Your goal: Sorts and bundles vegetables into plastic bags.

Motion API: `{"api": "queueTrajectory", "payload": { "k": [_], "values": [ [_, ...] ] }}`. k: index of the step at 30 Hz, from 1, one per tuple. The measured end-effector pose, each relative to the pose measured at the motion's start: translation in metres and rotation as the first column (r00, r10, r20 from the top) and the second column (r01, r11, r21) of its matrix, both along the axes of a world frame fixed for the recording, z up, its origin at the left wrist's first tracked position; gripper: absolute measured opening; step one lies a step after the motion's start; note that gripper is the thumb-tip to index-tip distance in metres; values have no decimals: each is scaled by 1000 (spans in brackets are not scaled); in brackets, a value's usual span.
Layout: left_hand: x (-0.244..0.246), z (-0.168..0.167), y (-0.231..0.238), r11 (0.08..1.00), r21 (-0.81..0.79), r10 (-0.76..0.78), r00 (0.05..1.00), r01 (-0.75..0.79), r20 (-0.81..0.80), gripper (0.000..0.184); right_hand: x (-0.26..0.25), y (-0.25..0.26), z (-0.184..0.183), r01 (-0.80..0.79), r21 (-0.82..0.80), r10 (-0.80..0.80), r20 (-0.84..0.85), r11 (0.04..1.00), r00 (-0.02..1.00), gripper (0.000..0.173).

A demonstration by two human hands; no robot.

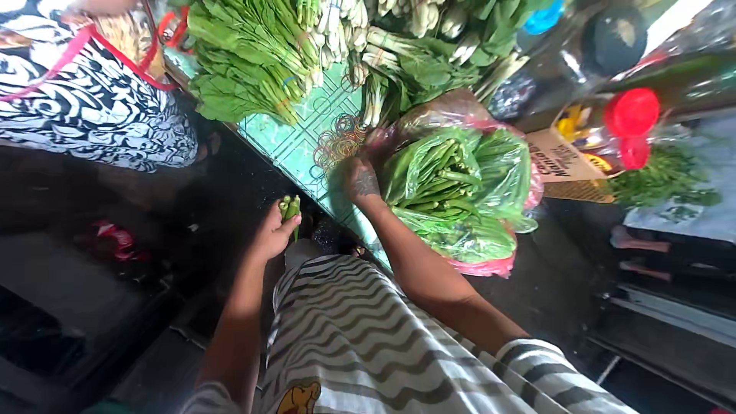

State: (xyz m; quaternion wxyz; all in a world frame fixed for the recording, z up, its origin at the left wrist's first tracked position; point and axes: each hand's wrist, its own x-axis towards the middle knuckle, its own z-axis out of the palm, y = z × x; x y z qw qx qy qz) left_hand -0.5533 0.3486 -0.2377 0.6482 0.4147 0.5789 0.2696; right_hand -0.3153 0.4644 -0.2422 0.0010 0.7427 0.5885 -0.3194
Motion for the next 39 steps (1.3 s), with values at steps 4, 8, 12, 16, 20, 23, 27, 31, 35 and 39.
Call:
{"api": "queueTrajectory", "payload": {
  "k": [4, 8, 12, 16, 20, 23, 27, 31, 35, 39],
  "values": [
    [14, 5, 30, 991, 131, -36, 999, 33, 25, 47, 5, 6, 16, 58, 47, -51, -139, 997, 989, 24],
    [17, 8, 47, 985, 159, -79, 996, 72, 32, 48, 13, 4, 39, 208, 229, -108, -384, 951, 917, 18],
    [24, 12, 60, 977, 176, -130, 991, 123, 28, 46, 25, 15, 57, 146, 352, -22, -332, 924, 943, 33],
    [36, 17, 71, 958, 236, -174, 984, 164, 21, 45, 34, 23, 70, 176, 336, 27, -521, 925, 853, 37],
    [47, 29, 82, 953, 235, -203, 978, 189, 37, 43, 45, 25, 80, 153, 287, 55, -603, 946, 796, 28],
    [48, 29, 82, 957, 229, -190, 981, 177, 32, 43, 39, 27, 84, -173, 270, 187, -28, 947, 982, 22],
    [45, 18, 79, 964, 227, -147, 989, 136, 32, 45, 17, 47, 58, -268, 232, 227, 190, 935, 955, 25],
    [32, 8, 69, 974, 190, -127, 992, 122, 16, 45, 0, 78, 14, -370, 123, 337, 227, 921, 914, 36],
    [11, 8, 58, 990, 138, -39, 997, 29, 71, 47, 1, 97, 22, -283, 155, 253, 186, 947, 949, 28],
    [-7, 0, 54, 996, 88, -10, 997, 3, 81, 46, 15, 104, 62, -45, 298, 79, -104, 954, 991, 27]
  ]
}}
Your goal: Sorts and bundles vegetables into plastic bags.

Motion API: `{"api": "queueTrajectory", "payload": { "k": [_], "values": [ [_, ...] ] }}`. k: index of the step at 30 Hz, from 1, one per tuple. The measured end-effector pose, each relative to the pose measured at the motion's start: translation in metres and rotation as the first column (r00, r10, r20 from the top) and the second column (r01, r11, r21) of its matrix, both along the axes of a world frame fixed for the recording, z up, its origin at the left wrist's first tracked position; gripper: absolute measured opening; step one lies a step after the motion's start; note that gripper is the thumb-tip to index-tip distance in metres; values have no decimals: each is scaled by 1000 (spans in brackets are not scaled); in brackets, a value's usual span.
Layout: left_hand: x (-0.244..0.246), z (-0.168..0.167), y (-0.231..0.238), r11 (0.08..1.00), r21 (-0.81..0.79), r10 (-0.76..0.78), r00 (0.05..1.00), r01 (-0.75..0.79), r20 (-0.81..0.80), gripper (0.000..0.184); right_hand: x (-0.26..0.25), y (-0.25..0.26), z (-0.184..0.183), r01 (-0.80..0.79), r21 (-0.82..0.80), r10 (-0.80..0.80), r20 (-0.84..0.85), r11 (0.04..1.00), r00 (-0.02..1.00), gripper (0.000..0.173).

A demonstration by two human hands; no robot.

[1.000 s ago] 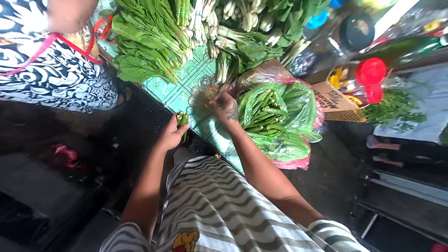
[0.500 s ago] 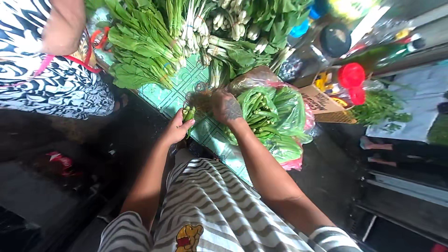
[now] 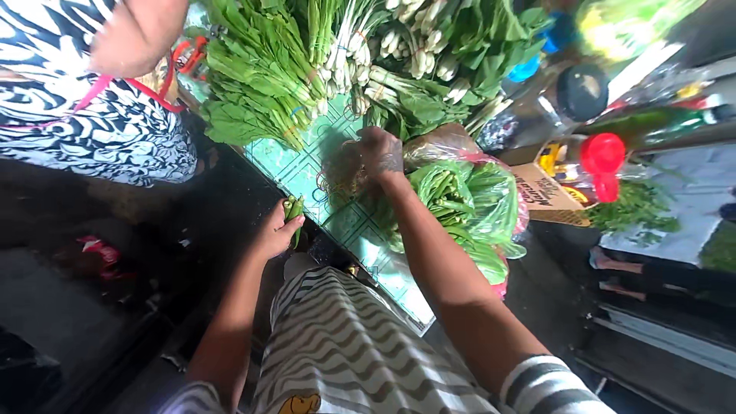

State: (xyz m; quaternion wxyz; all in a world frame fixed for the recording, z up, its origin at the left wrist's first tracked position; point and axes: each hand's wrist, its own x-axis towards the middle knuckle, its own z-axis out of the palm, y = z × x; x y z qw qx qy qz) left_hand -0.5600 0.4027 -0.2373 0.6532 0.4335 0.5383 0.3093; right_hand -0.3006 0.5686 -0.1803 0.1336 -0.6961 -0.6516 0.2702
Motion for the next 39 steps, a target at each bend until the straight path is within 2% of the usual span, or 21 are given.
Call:
{"api": "queueTrajectory", "payload": {
  "k": [2, 8, 10, 11, 12, 13, 15, 17, 19, 21, 24, 25, 27, 28, 32, 34, 36, 39],
  "values": [
    [-2, 0, 8, 1000, 4, -15, 1000, 15, -3, 45, 8, 1, 8, 4, 46, -1, -69, 999, 998, 26],
    [17, 17, 46, 986, 126, -107, 994, 110, -33, 45, 19, -4, 16, -71, 191, 80, -37, 979, 996, 21],
    [25, 22, 55, 979, 165, -122, 993, 121, -7, 44, 21, -7, 18, -50, 178, 74, -130, 983, 989, 24],
    [29, 24, 58, 976, 177, -129, 992, 127, 4, 44, 21, -9, 18, -25, 149, 61, -246, 988, 967, 26],
    [33, 24, 60, 974, 184, -137, 991, 131, 15, 44, 22, -13, 18, 18, 99, 24, -413, 995, 911, 29],
    [36, 25, 62, 972, 187, -148, 989, 140, 29, 45, 21, -17, 19, 81, 25, -51, -584, 996, 810, 31],
    [43, 27, 64, 969, 189, -175, 983, 161, 61, 44, 21, -29, 27, 184, -160, -235, -816, 970, 529, 29],
    [49, 30, 64, 964, 193, -201, 977, 183, 76, 44, 26, -41, 43, 191, -296, -334, -919, 936, 210, 27],
    [52, 32, 61, 959, 200, -220, 972, 202, 77, 46, 42, -53, 62, 144, -283, -279, -959, 948, -49, 27],
    [55, 36, 58, 959, 192, -230, 970, 211, 83, 47, 65, -65, 90, 135, -154, -134, -980, 979, -145, 32],
    [56, 42, 50, 960, 166, -245, 964, 226, 107, 48, 100, -90, 138, 189, 79, 109, -982, 979, -155, 44],
    [56, 43, 49, 959, 155, -255, 960, 236, 114, 47, 108, -98, 150, 192, 143, 171, -975, 971, -139, 43],
    [61, 41, 48, 957, 144, -272, 952, 253, 136, 46, 111, -108, 163, 229, 200, 200, -980, 953, 24, 38],
    [66, 38, 48, 956, 137, -278, 948, 258, 154, 47, 109, -108, 162, 254, 182, 167, -983, 950, 81, 36],
    [85, 34, 46, 965, 97, -260, 949, 246, 180, 49, 69, -78, 123, 242, -71, -89, -994, 968, 68, 32],
    [88, 39, 45, 971, 89, -236, 956, 224, 175, 49, 51, -53, 97, 173, -128, -150, -981, 977, 121, 38],
    [86, 43, 42, 974, 81, -221, 960, 210, 173, 51, 45, -40, 75, 128, -95, -118, -975, 987, 188, 49],
    [78, 44, 40, 978, 94, -199, 970, 187, 142, 47, 53, -34, 69, 17, 28, 22, -961, 999, 274, 64]
  ]
}}
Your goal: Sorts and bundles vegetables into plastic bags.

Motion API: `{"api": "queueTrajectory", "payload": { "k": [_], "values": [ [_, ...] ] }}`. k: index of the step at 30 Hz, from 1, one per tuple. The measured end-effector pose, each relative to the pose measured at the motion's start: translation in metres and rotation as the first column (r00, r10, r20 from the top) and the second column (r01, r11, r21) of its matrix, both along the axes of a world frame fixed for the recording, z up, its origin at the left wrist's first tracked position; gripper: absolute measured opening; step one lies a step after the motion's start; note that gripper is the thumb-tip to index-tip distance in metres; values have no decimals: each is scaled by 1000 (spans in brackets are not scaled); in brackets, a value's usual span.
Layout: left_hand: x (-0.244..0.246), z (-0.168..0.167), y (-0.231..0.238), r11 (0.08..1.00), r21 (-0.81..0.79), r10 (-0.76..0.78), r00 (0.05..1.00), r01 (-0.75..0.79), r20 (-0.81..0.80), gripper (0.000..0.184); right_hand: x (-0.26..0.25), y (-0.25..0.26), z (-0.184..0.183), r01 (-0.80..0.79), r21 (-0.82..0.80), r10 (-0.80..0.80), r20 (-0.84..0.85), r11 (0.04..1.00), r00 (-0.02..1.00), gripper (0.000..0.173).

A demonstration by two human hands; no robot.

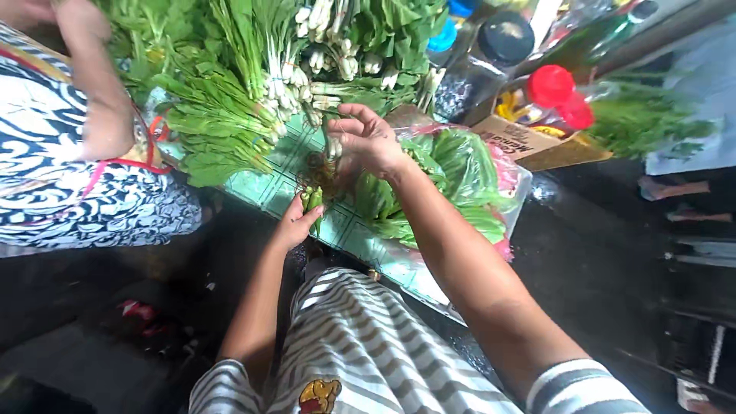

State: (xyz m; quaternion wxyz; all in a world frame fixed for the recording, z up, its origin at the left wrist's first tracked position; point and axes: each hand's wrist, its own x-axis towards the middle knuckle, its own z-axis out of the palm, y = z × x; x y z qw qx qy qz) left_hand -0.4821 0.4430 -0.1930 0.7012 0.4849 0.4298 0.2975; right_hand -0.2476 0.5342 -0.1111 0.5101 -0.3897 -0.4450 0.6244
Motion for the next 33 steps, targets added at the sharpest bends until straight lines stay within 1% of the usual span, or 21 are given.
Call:
{"api": "queueTrajectory", "payload": {
  "k": [2, 4, 5, 6, 7, 8, 9, 10, 11, 12, 13, 14, 15, 17, 18, 20, 23, 25, 26, 28, 33],
  "values": [
    [-3, 2, -5, 1000, 17, 19, 1000, -18, -9, 46, 8, -2, 2, -107, 72, 104, 51, 992, 993, 81],
    [-6, 6, -9, 999, 48, 24, 1000, -24, -5, 46, 10, -2, 1, -222, 107, 211, 105, 969, 972, 99],
    [-6, 9, -8, 998, 65, 24, 1000, -24, 1, 46, 9, 1, 1, -279, 116, 261, 153, 953, 953, 102],
    [-6, 12, -8, 997, 81, 21, 1000, -21, 2, 46, 8, 4, 1, -332, 106, 302, 230, 937, 925, 102],
    [-6, 15, -7, 995, 96, 17, 1000, -16, -13, 47, 7, 6, 1, -374, 82, 324, 354, 924, 877, 97],
    [-6, 18, -5, 994, 111, 12, 999, -7, -43, 47, 5, 8, 3, -395, 46, 315, 523, 917, 792, 89],
    [-7, 20, -3, 993, 121, 11, 997, -1, -80, 48, 5, 11, 5, -414, 33, 282, 684, 910, 673, 80],
    [-7, 21, 0, 992, 127, 13, 995, -1, -96, 48, 4, 13, 6, -413, 55, 217, 784, 909, 582, 75],
    [-8, 21, 1, 991, 131, 21, 995, -8, -94, 48, 3, 14, 6, -401, 102, 161, 805, 911, 571, 70],
    [-9, 20, 1, 991, 133, 29, 996, -18, -86, 48, 1, 12, 4, -365, 181, 117, 741, 913, 661, 62],
    [-9, 19, 0, 992, 127, 35, 996, -24, -83, 48, -2, 9, -2, -302, 227, 121, 580, 926, 806, 52],
    [-10, 18, 0, 993, 117, 38, 996, -28, -85, 48, -6, 4, -7, -225, 215, 127, 391, 950, 911, 42],
    [-10, 16, 0, 994, 105, 40, 995, -31, -87, 48, -10, -1, -15, -151, 178, 109, 225, 972, 968, 33],
    [-9, 12, 0, 996, 82, 46, 997, -41, -66, 47, -18, -10, -31, -29, 96, 30, -8, 995, 1000, 19],
    [-8, 10, 0, 996, 74, 50, 998, -46, -48, 46, -21, -13, -38, 24, 70, -19, -69, 997, 997, 14],
    [-6, 7, -1, 997, 61, 49, 999, -48, -14, 45, -23, -17, -49, 99, 38, -94, -123, 994, 988, 10],
    [-5, 4, 0, 998, 41, 47, 999, -48, 23, 46, -15, -14, -65, 125, 65, -117, -115, 990, 986, 9],
    [-5, 3, 2, 998, 33, 45, 998, -46, 34, 47, -7, -7, -69, 112, 114, -117, 30, 987, 993, 10],
    [-5, 3, 4, 998, 33, 43, 998, -44, 38, 47, -5, -5, -66, 101, 130, -117, 124, 986, 985, 10],
    [-6, 4, 8, 999, 32, 39, 998, -41, 44, 45, -4, 1, -61, 95, 159, -134, 251, 983, 959, 10],
    [-14, 0, 19, 998, 51, 29, 999, -30, 26, 45, -3, 8, -41, 78, 269, -184, 393, 960, 901, 13]
  ]
}}
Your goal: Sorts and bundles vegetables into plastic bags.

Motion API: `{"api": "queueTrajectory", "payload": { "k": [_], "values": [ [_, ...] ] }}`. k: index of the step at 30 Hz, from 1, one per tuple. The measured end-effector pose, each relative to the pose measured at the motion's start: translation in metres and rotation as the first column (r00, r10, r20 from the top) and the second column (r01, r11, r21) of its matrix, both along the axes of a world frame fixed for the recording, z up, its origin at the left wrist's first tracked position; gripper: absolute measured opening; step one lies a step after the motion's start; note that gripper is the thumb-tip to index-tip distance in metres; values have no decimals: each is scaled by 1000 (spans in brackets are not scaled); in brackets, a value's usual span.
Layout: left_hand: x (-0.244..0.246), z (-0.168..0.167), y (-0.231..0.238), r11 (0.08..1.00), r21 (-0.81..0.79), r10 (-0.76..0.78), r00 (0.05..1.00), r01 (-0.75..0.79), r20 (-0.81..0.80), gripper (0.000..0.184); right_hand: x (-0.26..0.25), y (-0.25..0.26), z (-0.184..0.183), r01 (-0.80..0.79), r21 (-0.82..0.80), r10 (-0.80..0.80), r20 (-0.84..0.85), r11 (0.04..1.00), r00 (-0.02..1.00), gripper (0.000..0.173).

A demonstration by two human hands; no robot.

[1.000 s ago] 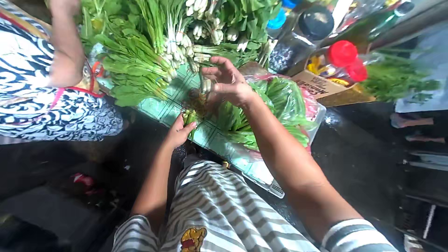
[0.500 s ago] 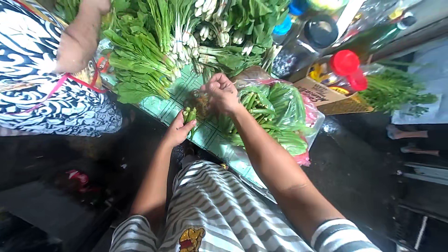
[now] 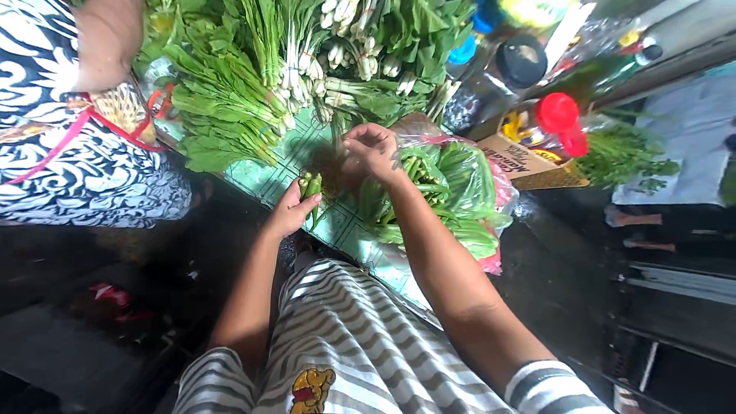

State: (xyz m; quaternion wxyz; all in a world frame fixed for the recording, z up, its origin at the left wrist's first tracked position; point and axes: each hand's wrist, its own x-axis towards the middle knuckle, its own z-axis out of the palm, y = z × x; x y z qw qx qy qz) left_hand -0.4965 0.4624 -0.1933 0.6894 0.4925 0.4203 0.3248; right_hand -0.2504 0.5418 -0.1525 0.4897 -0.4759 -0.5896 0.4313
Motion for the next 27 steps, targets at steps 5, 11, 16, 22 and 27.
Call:
{"api": "queueTrajectory", "payload": {
  "k": [5, 11, 16, 22, 27],
  "values": [
    [-8, 0, 8, 1000, 23, -4, 1000, 4, -1, 44, 7, 2, 13, -22, 58, 12, 158, 998, 987, 12],
    [-14, 1, 13, 1000, 24, -5, 1000, 5, 10, 45, 5, -13, 37, -26, 78, 38, -152, 997, 988, 17],
    [-17, 3, 17, 999, 27, -17, 1000, 17, -1, 45, 3, -29, 53, -38, 55, 60, -480, 998, 875, 22],
    [-21, 8, 20, 998, 51, -21, 1000, 21, -5, 40, 31, -45, 76, 33, 146, -54, 145, 989, 988, 14],
    [-12, 10, 23, 999, 40, -18, 999, 17, 31, 42, 47, -67, 65, 219, 63, -228, 334, 974, 915, 13]
  ]
}}
